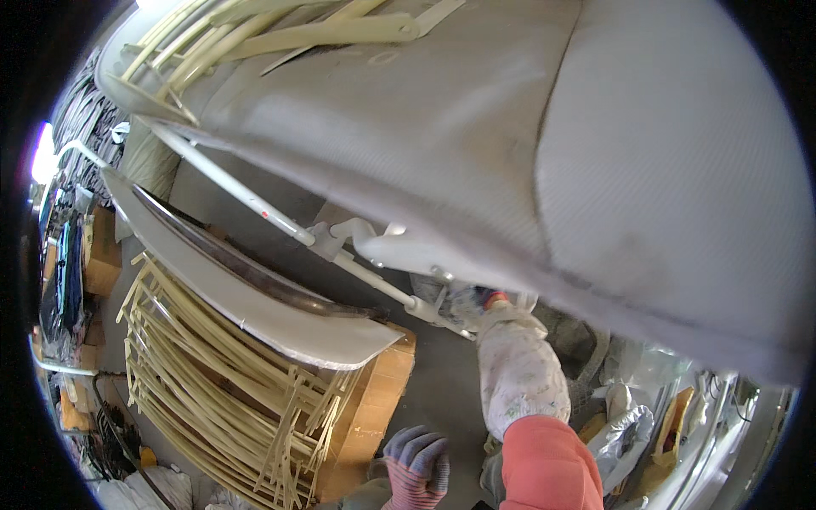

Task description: The person assembles wooden frames by picking up thin wooden sticks, inserting them into a press machine, and stacking the finished frames on a green table. The process is repeated multiple times with consistent hand movements and tool use.

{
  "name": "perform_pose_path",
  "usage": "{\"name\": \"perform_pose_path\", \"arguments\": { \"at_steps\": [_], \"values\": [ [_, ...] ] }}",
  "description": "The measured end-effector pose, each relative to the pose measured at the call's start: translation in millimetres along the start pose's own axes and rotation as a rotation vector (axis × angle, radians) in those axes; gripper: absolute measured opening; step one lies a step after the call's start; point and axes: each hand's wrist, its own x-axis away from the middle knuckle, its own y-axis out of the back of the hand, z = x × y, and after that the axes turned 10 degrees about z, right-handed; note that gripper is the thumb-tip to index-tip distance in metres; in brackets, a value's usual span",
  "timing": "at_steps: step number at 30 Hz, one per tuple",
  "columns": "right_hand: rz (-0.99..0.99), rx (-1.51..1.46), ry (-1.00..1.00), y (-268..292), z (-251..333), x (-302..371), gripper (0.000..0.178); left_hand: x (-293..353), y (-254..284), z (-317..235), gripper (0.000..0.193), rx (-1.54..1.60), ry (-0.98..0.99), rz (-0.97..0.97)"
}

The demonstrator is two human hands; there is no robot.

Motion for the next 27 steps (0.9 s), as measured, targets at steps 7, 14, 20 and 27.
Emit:
{"name": "perform_pose_path", "arguments": {
  "at_steps": [7,14,20,27],
  "values": [
    [0.042,0.05,0.076,8.6,19.9,-33.4,0.051,-3.5,-34.1,-1.2,0.019,-0.017,-0.152,0.081],
    [-0.498,-0.025,0.413,54.1,-58.9,156.5,0.039,-8.7,-58.8,21.1,0.032,0.071,-0.209,0.197],
    [-0.18,-0.494,0.164,-1.7,-38.4,83.9,0.037,9.9,-62.2,32.4,0.02,-0.015,-0.17,0.24],
    [0.044,-0.028,-0.128,65.9,-10.7,142.4,0.036,46.1,-32.5,18.8,0.016,-0.259,-0.042,0.497]
  ]
}}
